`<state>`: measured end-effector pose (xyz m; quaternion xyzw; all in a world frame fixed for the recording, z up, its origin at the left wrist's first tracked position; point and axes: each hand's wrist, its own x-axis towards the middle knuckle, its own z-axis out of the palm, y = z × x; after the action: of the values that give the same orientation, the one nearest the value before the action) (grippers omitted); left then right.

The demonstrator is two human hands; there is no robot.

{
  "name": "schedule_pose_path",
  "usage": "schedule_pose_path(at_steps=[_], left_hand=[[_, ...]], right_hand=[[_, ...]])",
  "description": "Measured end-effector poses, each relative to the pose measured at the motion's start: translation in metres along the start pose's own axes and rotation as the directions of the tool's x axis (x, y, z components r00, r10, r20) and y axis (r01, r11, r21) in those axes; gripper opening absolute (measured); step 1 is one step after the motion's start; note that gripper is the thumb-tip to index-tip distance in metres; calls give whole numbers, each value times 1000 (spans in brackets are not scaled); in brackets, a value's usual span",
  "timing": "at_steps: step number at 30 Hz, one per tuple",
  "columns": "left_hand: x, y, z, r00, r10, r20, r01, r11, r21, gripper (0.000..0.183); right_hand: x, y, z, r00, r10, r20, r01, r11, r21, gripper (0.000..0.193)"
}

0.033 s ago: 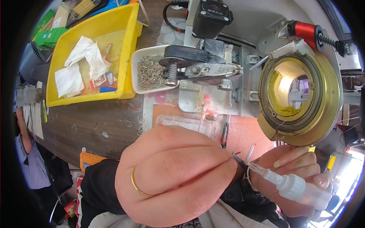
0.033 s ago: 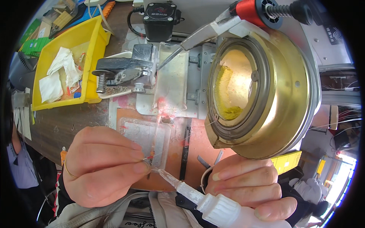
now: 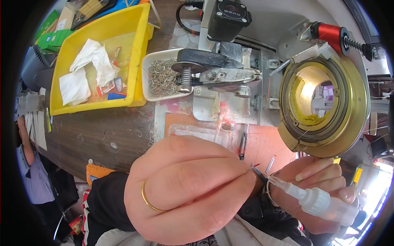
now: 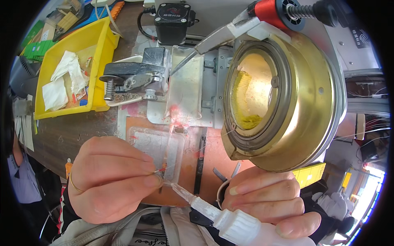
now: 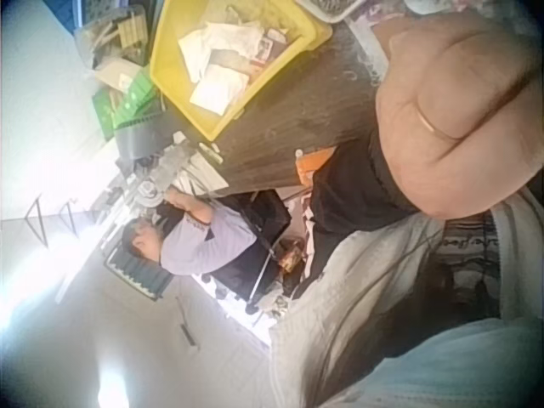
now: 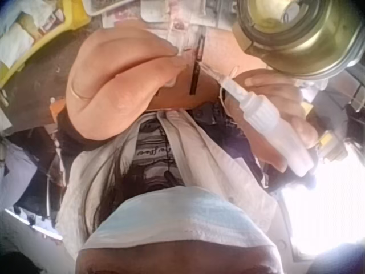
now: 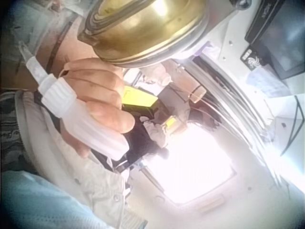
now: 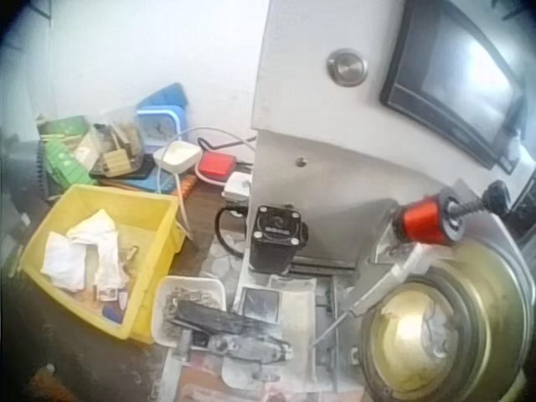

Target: Manually assemble and glue small metal and electronic components at a workbench.

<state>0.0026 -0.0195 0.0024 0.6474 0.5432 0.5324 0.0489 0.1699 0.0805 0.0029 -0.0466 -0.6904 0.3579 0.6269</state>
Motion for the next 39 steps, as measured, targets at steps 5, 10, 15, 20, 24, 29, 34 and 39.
schedule_pose_path(at_steps=[5, 10, 15, 20, 24, 29, 34, 39], left_hand=[[-2, -1, 0, 1000, -8, 3, 8, 1000, 13, 30], [-3, -1, 3, 999, -30, -16, 30, 999, 25, 29], [-1, 2, 4, 997, -56, -45, 57, 998, 20, 28], [-5, -6, 0, 1000, -17, -15, 17, 1000, -2, 26], [-5, -5, 1, 999, -33, -26, 33, 999, -1, 26], [-4, -4, -1, 999, -30, -14, 30, 999, -13, 26], [-3, -7, -1, 1000, 7, 16, -6, 998, -56, 26], [-7, -5, -6, 999, -30, 13, 31, 999, -27, 24]], right_hand=[[-1, 4, 2, 1000, 13, -18, -13, 1000, 8, 49], [-2, 6, 10, 993, 13, -117, -13, 1000, -3, 45], [5, -1, 13, 972, 56, -230, -49, 998, 36, 41], [8, -3, 10, 969, 179, -170, -167, 983, 82, 43], [8, -1, 5, 976, 161, -148, -152, 986, 70, 43], [5, 1, 0, 956, 154, -250, -86, 961, 264, 46], [16, 12, -8, 983, 169, -67, -79, 725, 684, 43], [18, 4, -2, 799, 549, -244, -311, 725, 614, 41]])
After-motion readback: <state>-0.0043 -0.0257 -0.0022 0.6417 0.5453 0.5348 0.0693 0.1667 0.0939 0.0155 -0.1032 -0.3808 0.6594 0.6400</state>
